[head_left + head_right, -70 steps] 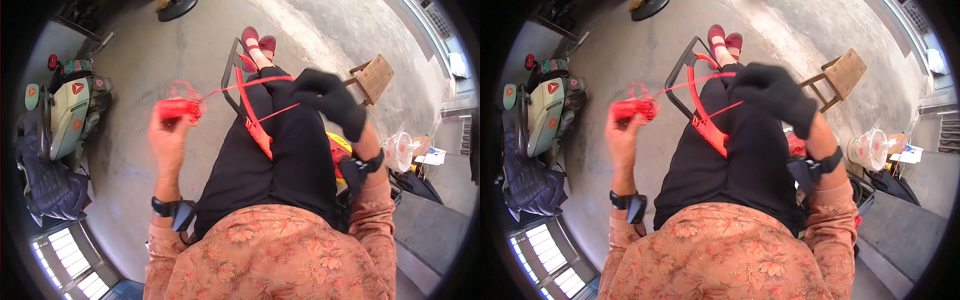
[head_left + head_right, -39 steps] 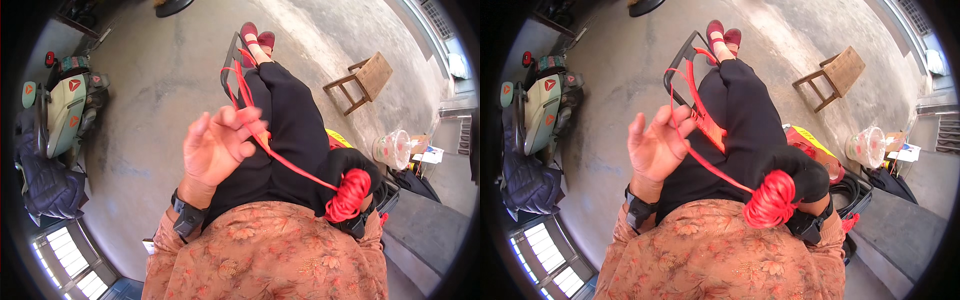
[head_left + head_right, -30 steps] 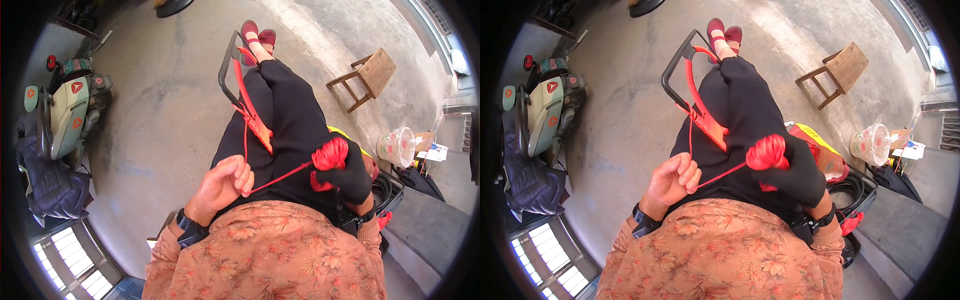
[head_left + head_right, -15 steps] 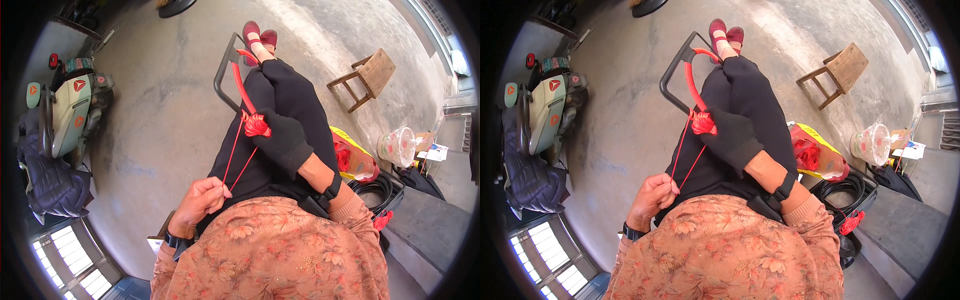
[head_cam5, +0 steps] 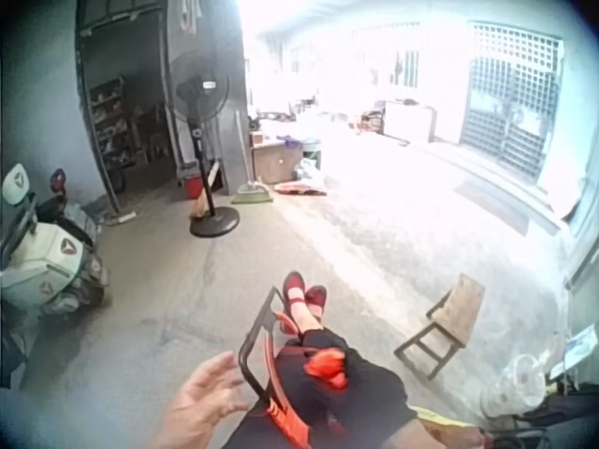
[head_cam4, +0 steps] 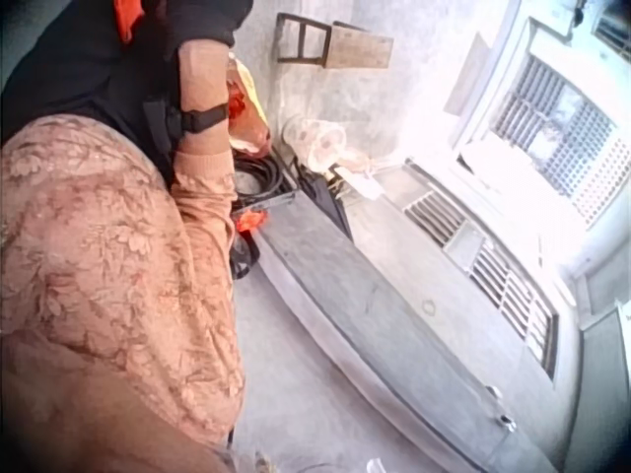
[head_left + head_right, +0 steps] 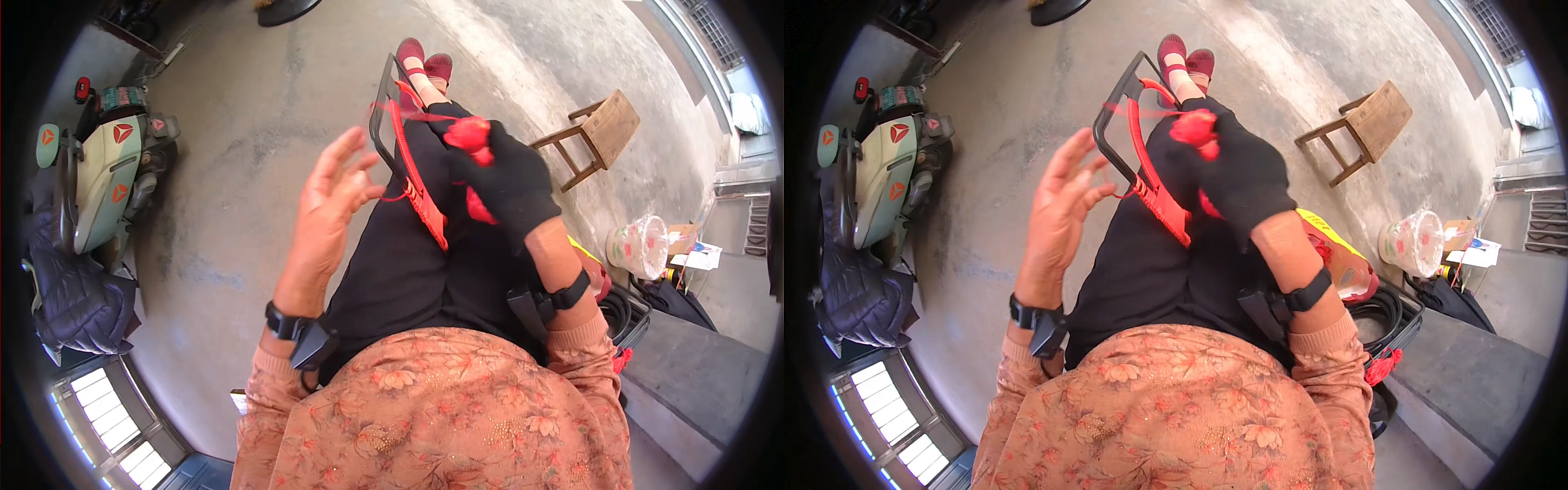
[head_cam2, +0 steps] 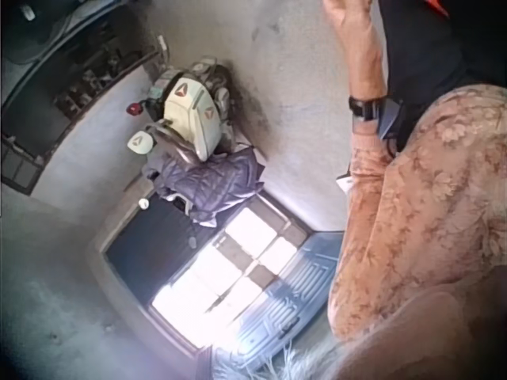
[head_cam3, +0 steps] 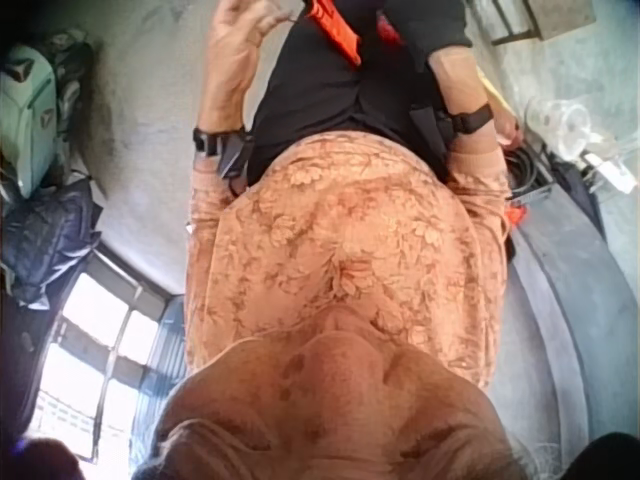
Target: Wrapping a black metal furniture frame with red plastic or cord weaving material.
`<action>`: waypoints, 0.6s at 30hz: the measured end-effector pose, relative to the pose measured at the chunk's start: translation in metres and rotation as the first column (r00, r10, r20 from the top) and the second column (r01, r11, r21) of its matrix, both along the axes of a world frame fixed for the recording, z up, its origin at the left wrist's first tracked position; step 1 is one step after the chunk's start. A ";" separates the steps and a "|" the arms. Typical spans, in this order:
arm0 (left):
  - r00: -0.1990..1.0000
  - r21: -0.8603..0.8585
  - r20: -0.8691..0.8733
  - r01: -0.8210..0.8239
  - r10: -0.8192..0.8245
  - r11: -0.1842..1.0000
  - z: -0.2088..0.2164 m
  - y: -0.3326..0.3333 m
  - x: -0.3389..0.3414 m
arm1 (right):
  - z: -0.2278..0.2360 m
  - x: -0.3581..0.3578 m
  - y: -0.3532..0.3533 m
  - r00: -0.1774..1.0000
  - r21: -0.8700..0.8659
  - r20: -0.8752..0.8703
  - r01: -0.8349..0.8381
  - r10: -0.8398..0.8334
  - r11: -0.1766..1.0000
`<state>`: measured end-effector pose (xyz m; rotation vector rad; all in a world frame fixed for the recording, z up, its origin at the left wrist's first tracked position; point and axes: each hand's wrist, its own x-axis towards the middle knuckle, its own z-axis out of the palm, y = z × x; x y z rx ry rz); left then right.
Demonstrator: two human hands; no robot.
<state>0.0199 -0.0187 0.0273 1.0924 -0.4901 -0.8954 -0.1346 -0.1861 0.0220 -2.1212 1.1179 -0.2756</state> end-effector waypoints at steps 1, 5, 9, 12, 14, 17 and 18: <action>1.000 0.147 0.004 -0.019 0.019 0.989 -0.008 -0.007 0.000 | 0.001 0.008 0.003 0.981 -0.088 0.159 -0.095 0.108 0.992; 0.954 0.149 -0.271 0.169 -0.124 0.974 -0.041 -0.011 -0.005 | -0.001 0.029 0.020 0.911 -0.296 0.207 -0.288 0.356 0.911; 0.952 0.147 -0.306 0.058 -0.011 0.987 -0.065 -0.012 -0.010 | -0.004 0.023 0.030 0.858 -0.221 0.252 -0.398 0.447 0.890; 0.958 0.118 -0.286 0.009 0.025 0.993 -0.059 -0.014 0.004 | -0.003 0.010 0.027 0.870 -0.166 0.332 -0.326 0.364 0.931; 0.888 0.058 -0.437 -0.128 0.141 0.990 -0.040 -0.009 0.024 | 0.001 0.003 0.024 0.879 -0.156 0.368 -0.263 0.303 0.952; 0.852 -0.124 -0.520 -0.145 0.060 0.982 0.008 0.019 0.044 | 0.011 -0.002 0.022 0.869 -0.292 0.444 -0.087 0.216 0.952; 0.827 -0.066 -0.544 -0.210 0.141 0.976 0.024 0.031 0.043 | 0.016 -0.002 0.022 0.865 -0.362 0.438 -0.079 0.245 0.929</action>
